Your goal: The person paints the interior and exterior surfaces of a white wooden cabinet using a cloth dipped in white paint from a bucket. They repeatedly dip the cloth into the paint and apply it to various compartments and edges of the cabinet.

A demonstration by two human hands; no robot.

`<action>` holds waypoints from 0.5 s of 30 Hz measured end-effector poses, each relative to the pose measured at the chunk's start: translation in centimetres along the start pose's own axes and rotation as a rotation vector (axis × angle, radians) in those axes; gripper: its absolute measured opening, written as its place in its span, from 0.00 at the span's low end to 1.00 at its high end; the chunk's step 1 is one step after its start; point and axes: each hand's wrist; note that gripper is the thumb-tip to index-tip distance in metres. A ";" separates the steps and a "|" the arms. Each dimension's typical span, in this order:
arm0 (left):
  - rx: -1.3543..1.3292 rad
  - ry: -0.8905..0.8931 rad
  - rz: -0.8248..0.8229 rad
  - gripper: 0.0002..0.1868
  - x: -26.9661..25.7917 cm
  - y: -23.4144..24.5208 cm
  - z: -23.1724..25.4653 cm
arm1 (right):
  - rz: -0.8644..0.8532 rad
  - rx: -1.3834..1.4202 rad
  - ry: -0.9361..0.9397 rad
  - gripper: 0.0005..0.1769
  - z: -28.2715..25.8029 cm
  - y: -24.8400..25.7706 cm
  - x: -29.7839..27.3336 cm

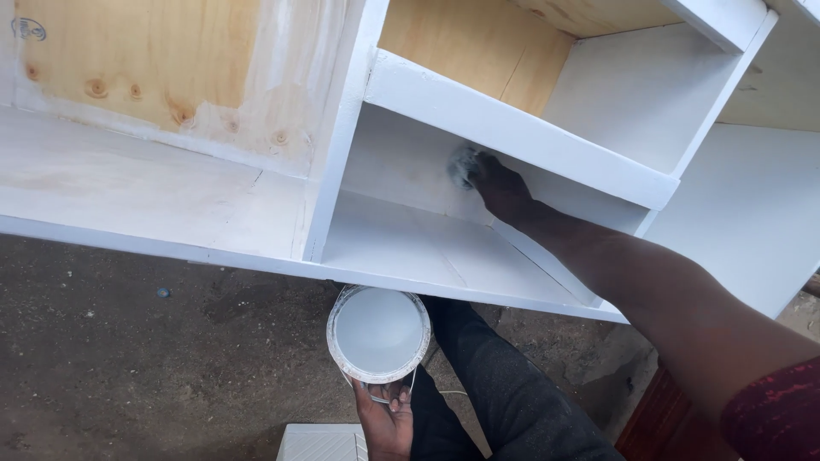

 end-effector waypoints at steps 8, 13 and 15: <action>-0.018 -0.003 -0.084 0.34 1.3 0.5 -1.0 | -0.014 -0.375 0.425 0.18 3.6 -8.1 7.1; -0.018 -0.039 -0.086 0.36 0.8 -0.3 0.5 | 0.095 -0.447 0.500 0.25 6.2 -3.4 4.8; -0.020 -0.022 -0.089 0.35 -0.5 0.0 0.0 | 0.188 -0.344 0.294 0.25 9.7 -1.2 3.1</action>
Point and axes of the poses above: each hand's wrist, its own x-axis towards the middle knuckle, its own y-axis out of the back of the hand, z = x × y, and after that the axes turned 9 degrees about -z, right-handed
